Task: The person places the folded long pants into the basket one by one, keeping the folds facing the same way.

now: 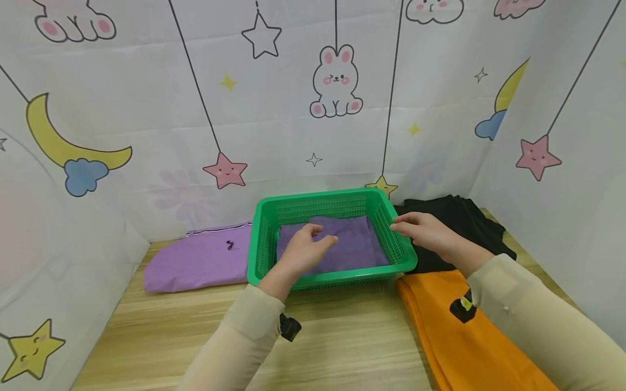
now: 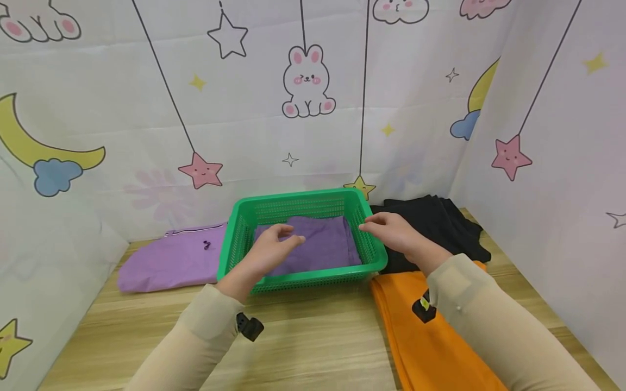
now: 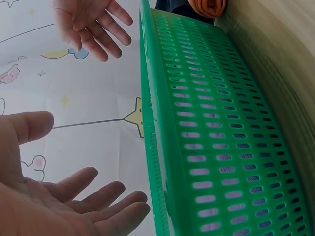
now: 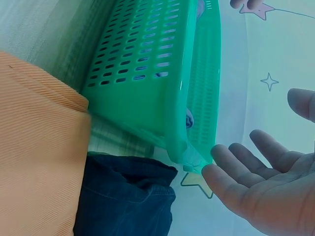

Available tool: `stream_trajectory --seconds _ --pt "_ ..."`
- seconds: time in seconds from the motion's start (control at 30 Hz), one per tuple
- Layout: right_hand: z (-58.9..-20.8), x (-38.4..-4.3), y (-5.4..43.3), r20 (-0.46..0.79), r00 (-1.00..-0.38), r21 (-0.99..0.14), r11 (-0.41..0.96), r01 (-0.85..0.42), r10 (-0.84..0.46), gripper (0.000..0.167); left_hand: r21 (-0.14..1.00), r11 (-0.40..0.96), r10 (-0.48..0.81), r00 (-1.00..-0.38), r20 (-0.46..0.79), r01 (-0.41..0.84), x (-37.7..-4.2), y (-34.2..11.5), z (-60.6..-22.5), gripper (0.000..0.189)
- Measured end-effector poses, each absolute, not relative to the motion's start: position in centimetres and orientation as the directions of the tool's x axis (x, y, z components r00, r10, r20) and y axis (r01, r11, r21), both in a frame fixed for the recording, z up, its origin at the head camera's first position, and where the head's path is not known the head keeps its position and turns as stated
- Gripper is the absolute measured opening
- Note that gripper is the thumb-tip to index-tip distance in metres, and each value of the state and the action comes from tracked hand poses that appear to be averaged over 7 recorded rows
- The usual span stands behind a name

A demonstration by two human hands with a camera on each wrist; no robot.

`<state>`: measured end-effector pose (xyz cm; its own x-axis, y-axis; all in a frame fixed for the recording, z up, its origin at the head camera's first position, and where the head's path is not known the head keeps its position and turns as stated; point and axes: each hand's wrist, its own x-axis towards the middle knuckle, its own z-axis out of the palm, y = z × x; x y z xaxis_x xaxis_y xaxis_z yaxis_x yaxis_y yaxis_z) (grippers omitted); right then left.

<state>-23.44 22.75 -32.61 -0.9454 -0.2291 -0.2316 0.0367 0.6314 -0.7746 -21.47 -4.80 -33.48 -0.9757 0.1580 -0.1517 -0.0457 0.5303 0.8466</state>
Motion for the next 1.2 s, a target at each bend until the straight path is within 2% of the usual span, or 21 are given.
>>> stream_trajectory --seconds 1.2 --pt "-32.4 -22.5 24.1 -0.237 -0.948 -0.764 0.644 0.046 -0.214 0.064 0.874 0.485 0.228 -0.964 -0.139 -0.011 -20.3 -3.4 -33.4 0.058"
